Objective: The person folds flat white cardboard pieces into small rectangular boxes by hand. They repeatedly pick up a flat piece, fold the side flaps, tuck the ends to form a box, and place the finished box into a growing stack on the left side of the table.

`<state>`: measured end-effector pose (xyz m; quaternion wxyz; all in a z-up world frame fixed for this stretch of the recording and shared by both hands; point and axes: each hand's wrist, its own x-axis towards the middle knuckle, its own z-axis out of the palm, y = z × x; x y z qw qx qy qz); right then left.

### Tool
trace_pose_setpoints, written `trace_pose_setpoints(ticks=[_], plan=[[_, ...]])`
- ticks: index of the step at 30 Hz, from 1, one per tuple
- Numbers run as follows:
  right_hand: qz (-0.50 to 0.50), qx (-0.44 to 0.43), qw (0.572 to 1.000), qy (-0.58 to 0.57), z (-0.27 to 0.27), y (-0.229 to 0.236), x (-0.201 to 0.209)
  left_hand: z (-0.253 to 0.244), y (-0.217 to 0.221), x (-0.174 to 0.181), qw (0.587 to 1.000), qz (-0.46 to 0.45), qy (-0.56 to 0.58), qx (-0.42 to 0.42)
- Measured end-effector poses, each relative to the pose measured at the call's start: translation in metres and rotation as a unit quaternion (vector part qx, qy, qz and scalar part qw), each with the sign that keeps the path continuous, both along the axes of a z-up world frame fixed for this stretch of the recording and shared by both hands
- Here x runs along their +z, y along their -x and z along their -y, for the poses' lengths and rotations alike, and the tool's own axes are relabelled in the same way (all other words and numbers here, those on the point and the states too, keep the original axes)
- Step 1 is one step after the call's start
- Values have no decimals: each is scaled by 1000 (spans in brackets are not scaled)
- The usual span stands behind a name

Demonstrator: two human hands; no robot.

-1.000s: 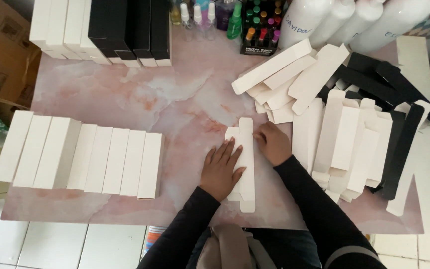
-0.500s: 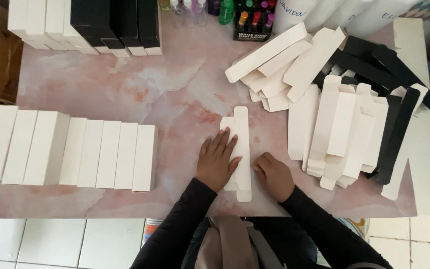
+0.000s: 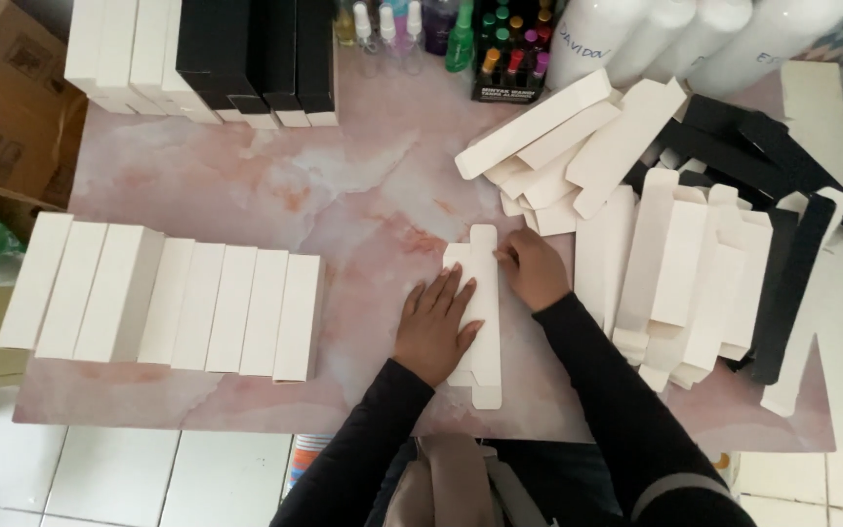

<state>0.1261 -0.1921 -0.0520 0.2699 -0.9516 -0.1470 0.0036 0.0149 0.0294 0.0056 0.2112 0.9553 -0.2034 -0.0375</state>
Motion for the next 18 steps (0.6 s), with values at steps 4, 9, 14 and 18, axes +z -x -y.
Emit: trace_pose_setpoints(ticks=[4,9,14,18], plan=[[-33,-8,999,28,-3,39,14,-1,-3,1,1000,-7,4,-6],[-67,26,994,79,-2,107,18,-1,-2,2,1000,-11,17,-1],[-55,62,992,92,9,163,4,0,-1,-3,1000,20,14,5],[2,92,988,120,7,197,16,0,0,-11,999,34,20,3]])
